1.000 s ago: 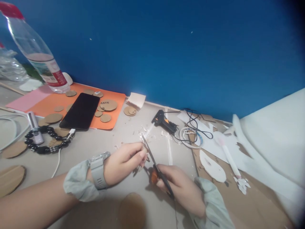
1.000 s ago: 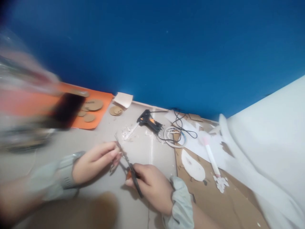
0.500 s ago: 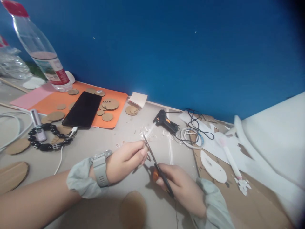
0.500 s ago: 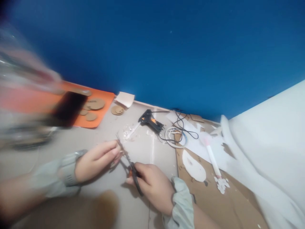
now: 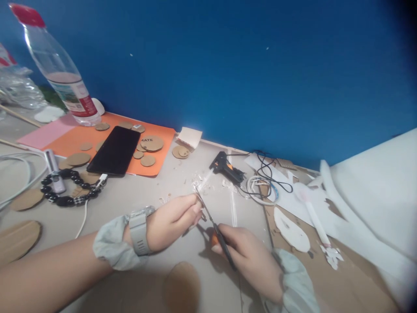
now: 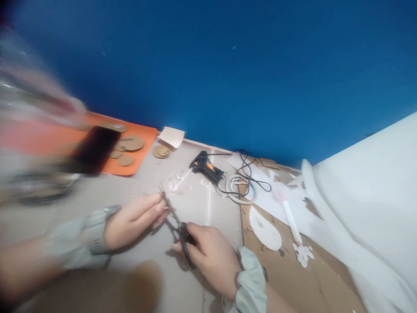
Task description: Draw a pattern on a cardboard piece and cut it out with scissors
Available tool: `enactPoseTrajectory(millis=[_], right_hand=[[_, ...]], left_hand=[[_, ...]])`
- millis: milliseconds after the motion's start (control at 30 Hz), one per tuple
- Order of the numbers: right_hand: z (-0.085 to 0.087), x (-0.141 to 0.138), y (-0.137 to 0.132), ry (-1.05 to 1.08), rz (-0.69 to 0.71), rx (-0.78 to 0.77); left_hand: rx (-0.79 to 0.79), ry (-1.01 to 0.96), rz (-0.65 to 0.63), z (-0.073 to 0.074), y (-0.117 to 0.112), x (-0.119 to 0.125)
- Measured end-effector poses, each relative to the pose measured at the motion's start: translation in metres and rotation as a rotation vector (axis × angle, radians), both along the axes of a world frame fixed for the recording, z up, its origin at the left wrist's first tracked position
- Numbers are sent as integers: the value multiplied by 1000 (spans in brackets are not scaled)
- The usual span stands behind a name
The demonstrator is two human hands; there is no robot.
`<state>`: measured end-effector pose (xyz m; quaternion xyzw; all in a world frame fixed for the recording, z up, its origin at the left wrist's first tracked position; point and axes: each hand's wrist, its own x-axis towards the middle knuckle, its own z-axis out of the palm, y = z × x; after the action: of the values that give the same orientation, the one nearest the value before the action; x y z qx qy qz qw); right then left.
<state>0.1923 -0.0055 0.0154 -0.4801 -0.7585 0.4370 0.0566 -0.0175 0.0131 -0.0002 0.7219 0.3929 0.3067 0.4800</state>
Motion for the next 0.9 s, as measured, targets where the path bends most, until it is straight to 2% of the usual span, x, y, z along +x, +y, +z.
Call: enactPoseTrajectory(millis=[200,500,900], right_hand=[[-1,0,0,-18,-16,7],[-6,3,3,191,0,-84],[-5,5,5,255,18,-207]], left_hand=[[-33,-3,3,0,-1,-1],[-68,-98,10,2,-1,1],[-52,-90,-8,1,0,0]])
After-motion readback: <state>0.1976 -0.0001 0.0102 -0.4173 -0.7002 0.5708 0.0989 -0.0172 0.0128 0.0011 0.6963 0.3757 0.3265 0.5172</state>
